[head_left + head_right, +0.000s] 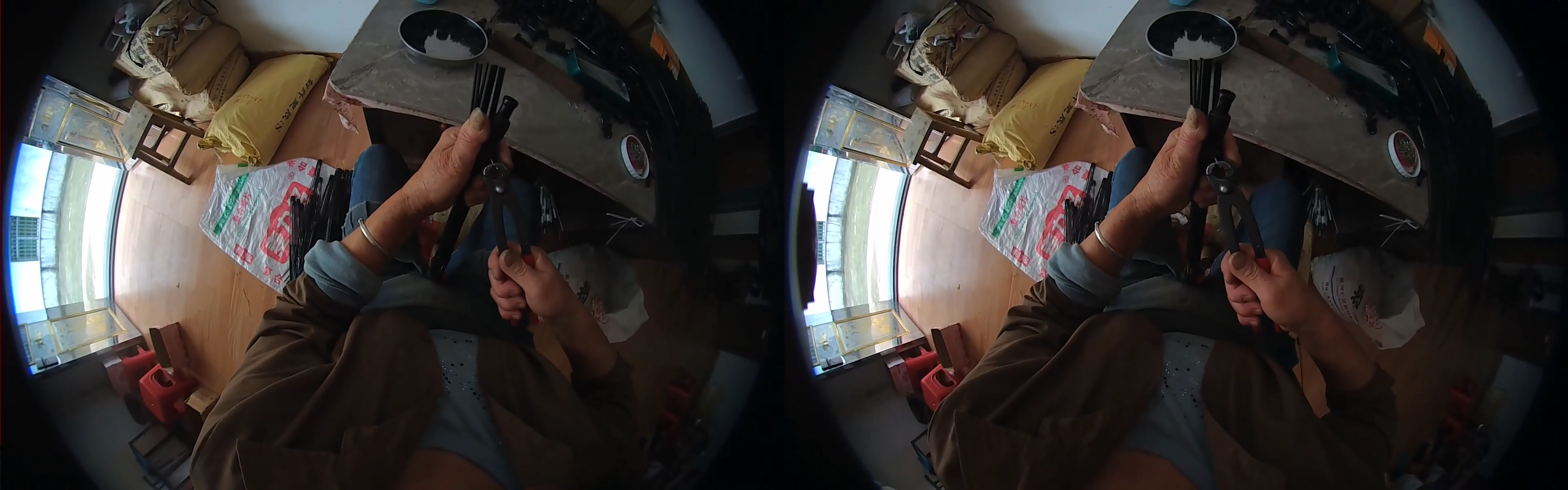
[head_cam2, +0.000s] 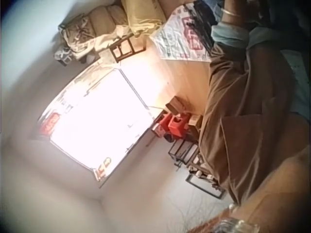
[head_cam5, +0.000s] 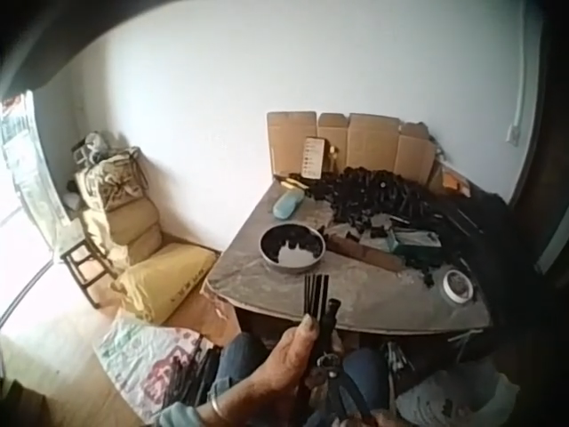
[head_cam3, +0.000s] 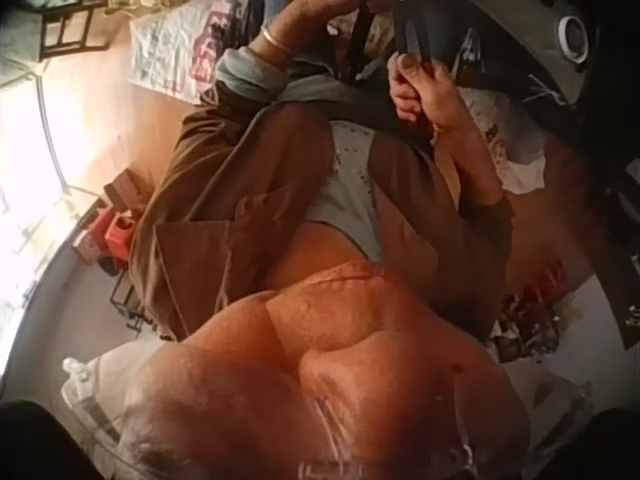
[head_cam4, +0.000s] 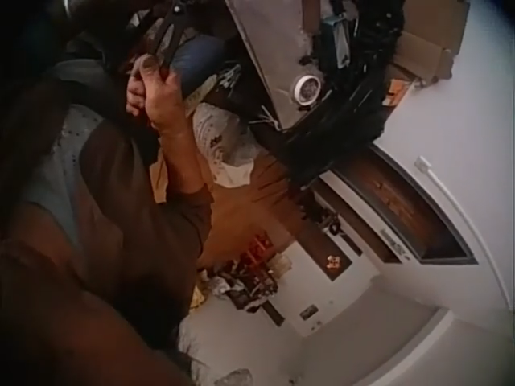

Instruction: Assembling thin black rods into plastic connectors to create umbrella frames at a workbench.

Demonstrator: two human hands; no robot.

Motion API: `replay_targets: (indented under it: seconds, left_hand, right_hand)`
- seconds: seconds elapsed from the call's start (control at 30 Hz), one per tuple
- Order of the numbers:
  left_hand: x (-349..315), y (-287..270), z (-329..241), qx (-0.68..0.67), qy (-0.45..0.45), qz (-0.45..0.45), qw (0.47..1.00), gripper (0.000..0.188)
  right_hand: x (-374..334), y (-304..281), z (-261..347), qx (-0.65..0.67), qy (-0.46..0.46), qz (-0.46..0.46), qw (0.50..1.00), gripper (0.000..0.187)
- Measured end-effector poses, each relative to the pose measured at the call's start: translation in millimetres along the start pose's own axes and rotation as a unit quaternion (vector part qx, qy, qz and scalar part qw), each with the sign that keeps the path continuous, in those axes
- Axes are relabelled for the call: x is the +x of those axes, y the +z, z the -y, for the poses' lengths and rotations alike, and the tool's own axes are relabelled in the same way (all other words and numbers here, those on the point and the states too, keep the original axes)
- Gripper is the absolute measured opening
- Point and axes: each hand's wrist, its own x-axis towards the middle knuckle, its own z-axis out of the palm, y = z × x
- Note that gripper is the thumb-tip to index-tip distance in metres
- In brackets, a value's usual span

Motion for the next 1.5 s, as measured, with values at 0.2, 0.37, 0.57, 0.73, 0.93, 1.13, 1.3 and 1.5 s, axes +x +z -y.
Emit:
replay_targets:
  seconds: [0.2, 0.37, 0.57, 0.73, 0.93, 1.13, 1.3, 1.5]
  left_hand:
    - [4, 0, -1, 0.025, 0.011, 0.001, 1.000, 0.076]
    - [16, 9, 2, 0.045, -0.005, -0.065, 0.997, 0.069]
    - [21, -13, 15, -0.034, 0.013, -0.166, 0.985, 0.056]
    - [25, 6, 16, -0.022, 0.020, -0.135, 0.990, 0.059]
    - [32, 6, 19, 0.003, 0.010, -0.116, 0.993, 0.059]
    - [34, 7, 19, -0.007, 0.011, -0.117, 0.993, 0.059]
    - [36, 11, 19, 0.006, 0.006, -0.128, 0.992, 0.058]
    - [37, 17, 16, 0.008, 0.021, -0.121, 0.992, 0.058]
  right_hand:
    - [9, 1, -5, 0.029, -0.025, 0.020, 0.999, 0.039]
    - [-1, -14, -3, 0.164, -0.005, 0.071, 0.984, 0.034]
    - [10, -97, 20, -0.618, -0.351, -0.413, 0.569, 0.023]
    - [-28, -208, 88, -0.532, -0.135, -0.655, 0.519, 0.025]
    - [-36, -268, 125, -0.540, -0.033, -0.624, 0.564, 0.033]
    - [-20, -266, 133, -0.568, 0.017, -0.591, 0.573, 0.031]
    - [-18, -274, 134, -0.579, -0.008, -0.610, 0.540, 0.029]
    - [-24, -301, 133, -0.497, -0.118, -0.645, 0.569, 0.025]
